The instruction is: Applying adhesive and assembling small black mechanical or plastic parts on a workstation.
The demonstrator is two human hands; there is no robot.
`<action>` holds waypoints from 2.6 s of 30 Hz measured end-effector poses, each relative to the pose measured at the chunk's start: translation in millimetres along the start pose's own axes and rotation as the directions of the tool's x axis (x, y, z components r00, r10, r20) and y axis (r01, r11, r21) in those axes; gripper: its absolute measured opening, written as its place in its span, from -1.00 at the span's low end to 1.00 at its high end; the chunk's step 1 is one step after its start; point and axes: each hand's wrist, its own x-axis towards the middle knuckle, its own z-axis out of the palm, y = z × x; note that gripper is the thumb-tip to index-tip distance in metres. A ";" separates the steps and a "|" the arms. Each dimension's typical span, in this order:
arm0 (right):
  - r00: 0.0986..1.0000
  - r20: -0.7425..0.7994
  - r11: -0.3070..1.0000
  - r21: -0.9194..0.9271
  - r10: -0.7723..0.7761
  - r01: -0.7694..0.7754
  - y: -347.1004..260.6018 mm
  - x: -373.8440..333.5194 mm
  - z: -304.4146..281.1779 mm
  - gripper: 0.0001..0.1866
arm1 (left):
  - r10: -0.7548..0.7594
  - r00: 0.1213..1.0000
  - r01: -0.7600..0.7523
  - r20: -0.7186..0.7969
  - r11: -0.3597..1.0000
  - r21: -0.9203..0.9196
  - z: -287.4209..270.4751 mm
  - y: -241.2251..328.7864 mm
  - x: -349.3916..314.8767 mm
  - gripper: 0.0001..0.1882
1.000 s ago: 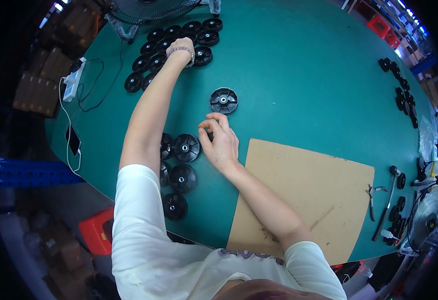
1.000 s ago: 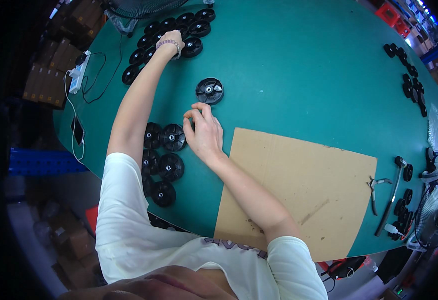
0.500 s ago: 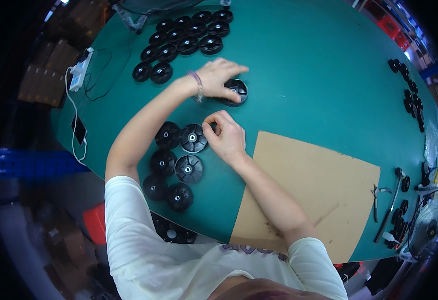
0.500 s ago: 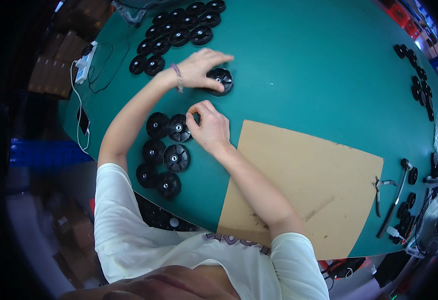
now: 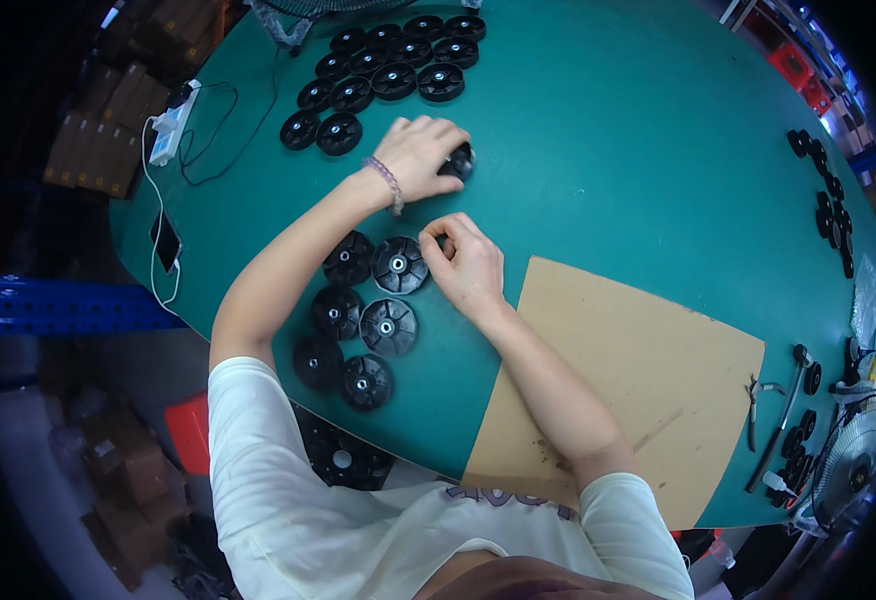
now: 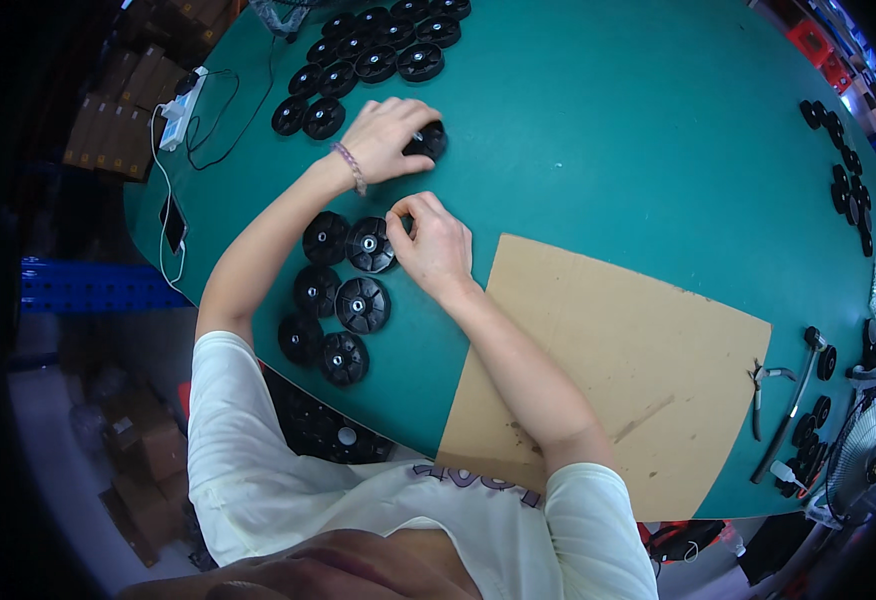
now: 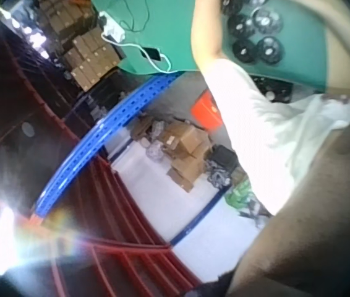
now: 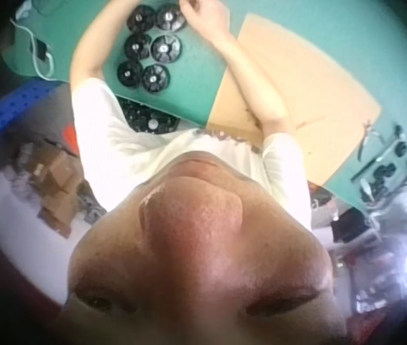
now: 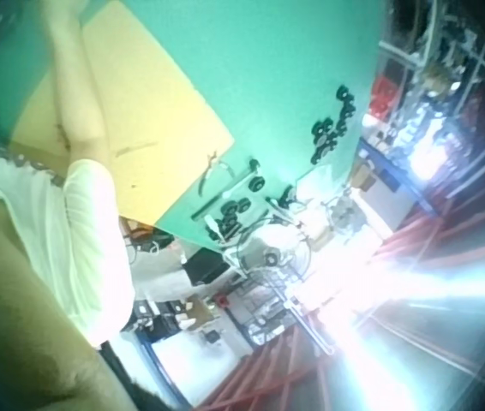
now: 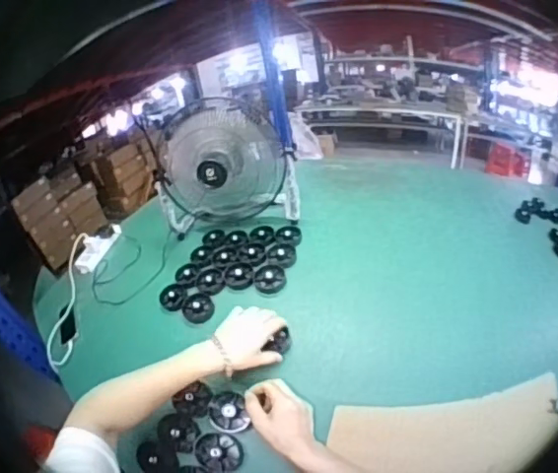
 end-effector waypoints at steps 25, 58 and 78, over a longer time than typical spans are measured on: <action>0.991 -0.137 0.994 0.108 0.001 0.014 6.4 1.8 6.6 -0.88 | -0.280 0.920 0.352 0.273 0.897 -0.267 -20.5 -22.6 -125.4 -0.24; 0.986 -0.168 0.993 0.121 0.021 0.000 12.9 5.0 10.8 -0.84 | -0.231 0.970 0.239 0.069 0.960 -0.148 -23.3 62.4 -210.4 -0.60; 0.987 -0.161 0.994 0.113 0.023 -0.005 11.5 5.8 10.0 -0.84 | -0.166 0.984 0.158 -0.068 0.981 -0.114 -0.7 68.9 -167.2 -0.73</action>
